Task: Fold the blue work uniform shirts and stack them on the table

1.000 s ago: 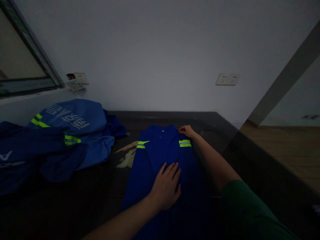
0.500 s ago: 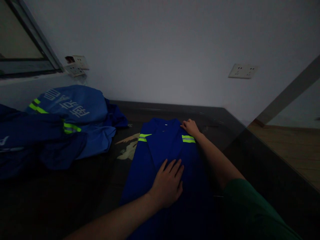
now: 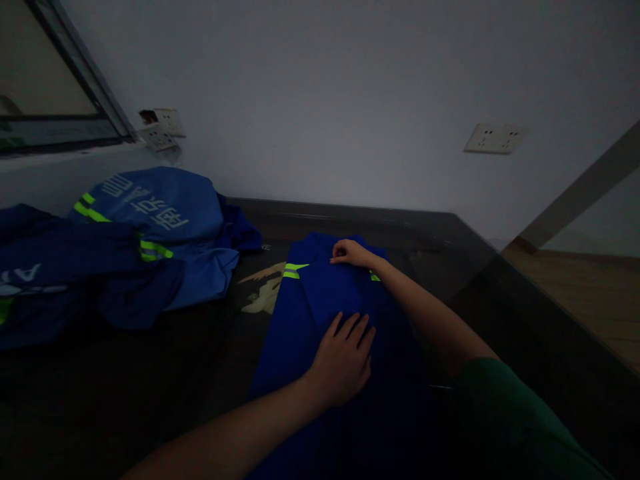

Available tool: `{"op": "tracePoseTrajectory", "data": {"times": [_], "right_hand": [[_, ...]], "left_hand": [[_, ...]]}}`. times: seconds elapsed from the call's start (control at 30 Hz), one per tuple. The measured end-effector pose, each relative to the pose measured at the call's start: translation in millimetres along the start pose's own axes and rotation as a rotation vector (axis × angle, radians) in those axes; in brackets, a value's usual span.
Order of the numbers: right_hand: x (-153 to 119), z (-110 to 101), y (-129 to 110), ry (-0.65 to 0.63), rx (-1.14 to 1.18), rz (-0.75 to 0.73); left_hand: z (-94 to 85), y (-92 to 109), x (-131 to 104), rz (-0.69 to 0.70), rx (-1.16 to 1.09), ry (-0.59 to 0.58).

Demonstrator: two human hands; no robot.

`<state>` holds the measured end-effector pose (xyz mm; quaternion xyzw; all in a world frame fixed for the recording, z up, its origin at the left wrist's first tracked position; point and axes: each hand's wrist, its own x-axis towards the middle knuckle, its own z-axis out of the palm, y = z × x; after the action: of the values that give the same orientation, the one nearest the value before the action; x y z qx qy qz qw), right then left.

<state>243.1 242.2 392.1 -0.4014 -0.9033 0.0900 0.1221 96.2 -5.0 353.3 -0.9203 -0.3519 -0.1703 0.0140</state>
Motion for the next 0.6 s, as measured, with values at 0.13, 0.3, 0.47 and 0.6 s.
{"op": "tracePoseTrajectory", "data": {"times": [0.13,0.3,0.47,0.6], "right_hand": [[5,5,3,0.004,0.055,0.018],[5,15,-3,0.005,-0.151,-0.01],[-5,21,-18,0.116,-0.407,0.054],[-19,16,-40,0.276,-0.356,0.127]], "left_hand": [[-0.5,1,0,0.042,0.026,0.029],[-1.6,0,1,0.027,0.016,0.027],[2.8,-2,0,-0.053,-0.027,-0.016],[10.1,-2,-2,-0.104,-0.033,-0.019]]}}
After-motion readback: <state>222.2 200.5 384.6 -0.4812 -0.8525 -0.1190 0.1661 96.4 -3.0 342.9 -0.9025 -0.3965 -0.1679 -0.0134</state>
